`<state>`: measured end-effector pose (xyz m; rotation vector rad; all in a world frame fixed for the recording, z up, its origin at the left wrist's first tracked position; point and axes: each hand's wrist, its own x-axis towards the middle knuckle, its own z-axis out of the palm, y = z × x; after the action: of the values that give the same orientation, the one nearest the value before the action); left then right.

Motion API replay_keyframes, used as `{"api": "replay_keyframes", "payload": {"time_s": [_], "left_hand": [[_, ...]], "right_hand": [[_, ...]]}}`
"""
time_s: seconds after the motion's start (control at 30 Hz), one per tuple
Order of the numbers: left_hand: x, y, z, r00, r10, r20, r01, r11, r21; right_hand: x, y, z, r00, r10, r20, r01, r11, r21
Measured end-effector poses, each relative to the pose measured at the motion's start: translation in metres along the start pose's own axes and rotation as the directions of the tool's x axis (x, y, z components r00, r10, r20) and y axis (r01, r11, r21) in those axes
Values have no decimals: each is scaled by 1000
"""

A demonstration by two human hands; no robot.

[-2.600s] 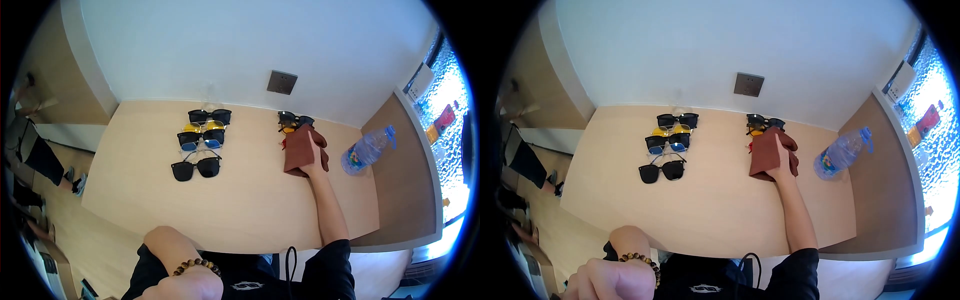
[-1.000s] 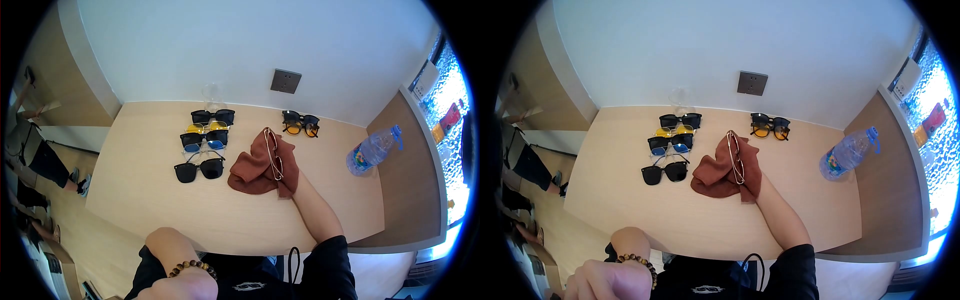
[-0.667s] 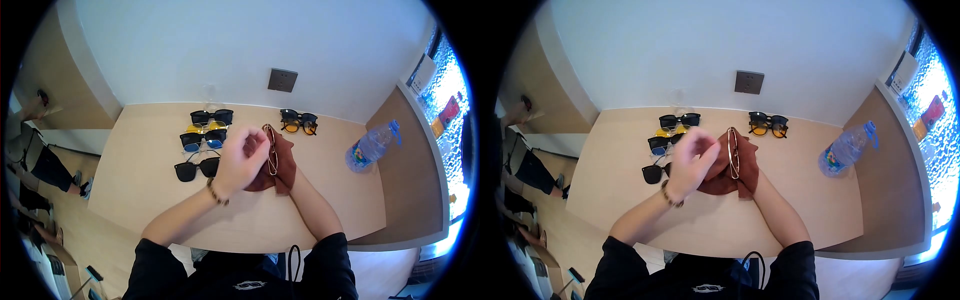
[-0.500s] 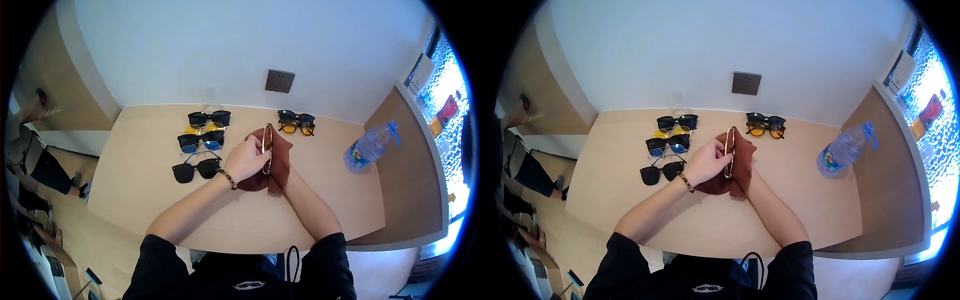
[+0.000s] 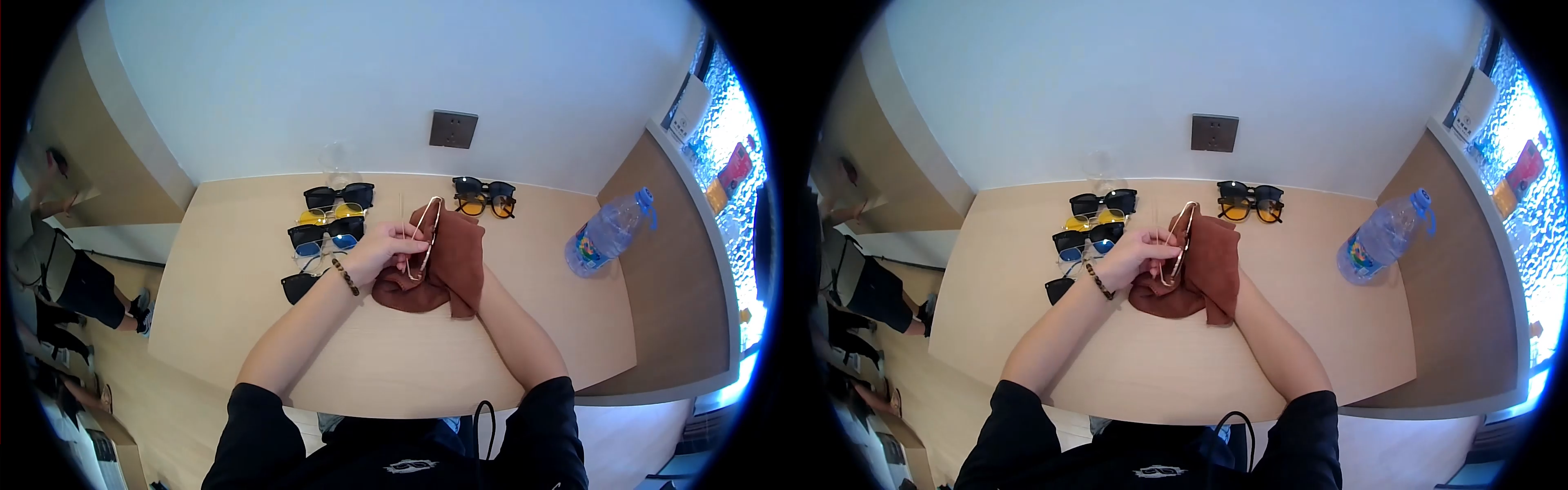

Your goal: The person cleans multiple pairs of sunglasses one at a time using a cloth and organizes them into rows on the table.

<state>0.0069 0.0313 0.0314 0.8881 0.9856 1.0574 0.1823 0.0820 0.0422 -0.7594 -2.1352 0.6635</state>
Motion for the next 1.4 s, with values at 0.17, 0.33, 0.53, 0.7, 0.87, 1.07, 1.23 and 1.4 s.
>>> {"api": "replay_keyframes", "payload": {"time_s": [0.17,0.33,0.53,0.7,0.87,1.07,1.23,1.4], "left_hand": [[5,-6,-27,999,39,28,-30,963,-266],[5,5,-32,990,131,44,-102,908,-406],[0,18,-39,990,72,-121,-120,877,-465],[-2,24,-51,998,-17,-56,0,958,-288],[-6,24,-45,996,-81,-22,77,986,-149],[-6,25,-39,994,-85,-69,84,996,-21],[-8,32,-27,975,52,-218,-34,996,87],[-10,37,-19,936,165,-312,-130,983,128]], "right_hand": [[0,1,1,1000,-22,11,20,980,196],[6,-29,-10,897,332,292,-374,215,902],[0,-18,-18,856,209,473,-501,112,858],[-8,-25,-12,999,22,-28,-14,963,270],[0,-13,-12,783,398,478,-513,-22,858],[-4,-25,-23,781,110,615,-590,-193,784],[-3,-8,-15,749,348,564,-608,22,794],[1,17,-13,991,-58,117,54,998,40]]}}
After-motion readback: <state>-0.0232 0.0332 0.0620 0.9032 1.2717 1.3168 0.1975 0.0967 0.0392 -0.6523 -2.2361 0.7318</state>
